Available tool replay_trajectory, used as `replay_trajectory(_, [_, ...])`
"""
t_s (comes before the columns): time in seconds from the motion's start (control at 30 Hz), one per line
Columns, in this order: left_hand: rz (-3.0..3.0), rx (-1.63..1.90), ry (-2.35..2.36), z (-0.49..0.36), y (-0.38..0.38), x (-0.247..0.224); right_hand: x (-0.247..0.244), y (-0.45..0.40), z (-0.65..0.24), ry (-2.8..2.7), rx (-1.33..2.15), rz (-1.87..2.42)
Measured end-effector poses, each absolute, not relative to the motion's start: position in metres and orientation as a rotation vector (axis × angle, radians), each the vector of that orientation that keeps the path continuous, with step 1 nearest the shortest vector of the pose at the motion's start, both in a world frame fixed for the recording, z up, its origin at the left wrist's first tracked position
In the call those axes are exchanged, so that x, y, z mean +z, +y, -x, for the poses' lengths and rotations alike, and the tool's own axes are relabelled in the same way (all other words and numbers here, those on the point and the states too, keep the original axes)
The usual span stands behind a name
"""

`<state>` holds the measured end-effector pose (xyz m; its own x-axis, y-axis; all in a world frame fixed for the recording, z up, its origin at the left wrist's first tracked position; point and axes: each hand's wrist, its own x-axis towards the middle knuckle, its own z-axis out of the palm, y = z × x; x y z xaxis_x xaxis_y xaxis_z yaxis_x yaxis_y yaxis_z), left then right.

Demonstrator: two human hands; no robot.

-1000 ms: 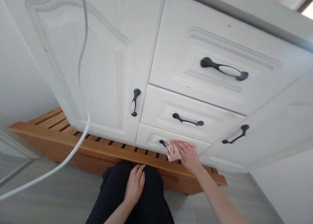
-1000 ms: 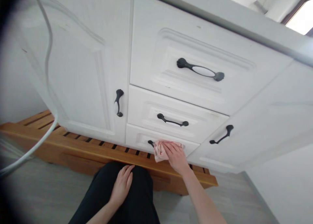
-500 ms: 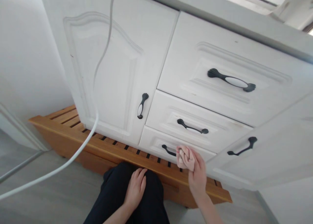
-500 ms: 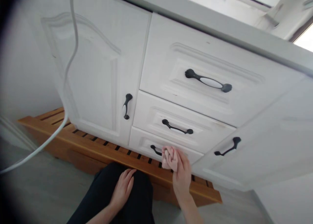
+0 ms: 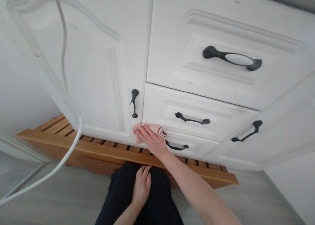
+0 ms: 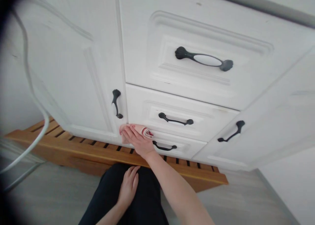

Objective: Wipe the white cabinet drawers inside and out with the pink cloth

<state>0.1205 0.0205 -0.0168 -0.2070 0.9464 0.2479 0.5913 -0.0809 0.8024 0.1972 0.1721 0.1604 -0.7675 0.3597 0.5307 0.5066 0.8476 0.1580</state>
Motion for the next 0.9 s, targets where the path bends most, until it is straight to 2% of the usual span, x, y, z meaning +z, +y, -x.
replay_trajectory(0.27, [-1.677, 1.204, 1.794, -0.12, 0.019, -0.015, 0.095, 0.166, -0.202, -2.705, -0.366, 0.584])
replay_trajectory(0.43, [-1.685, 1.193, 1.791, -0.119, 0.02, -0.014, 0.091, 0.165, -0.217, -2.743, -0.332, 0.508])
replay_trajectory(0.9, [-1.644, 1.197, 1.803, -0.12, 0.021, -0.014, 0.102, 0.141, -0.443, -2.827, -0.304, 0.693])
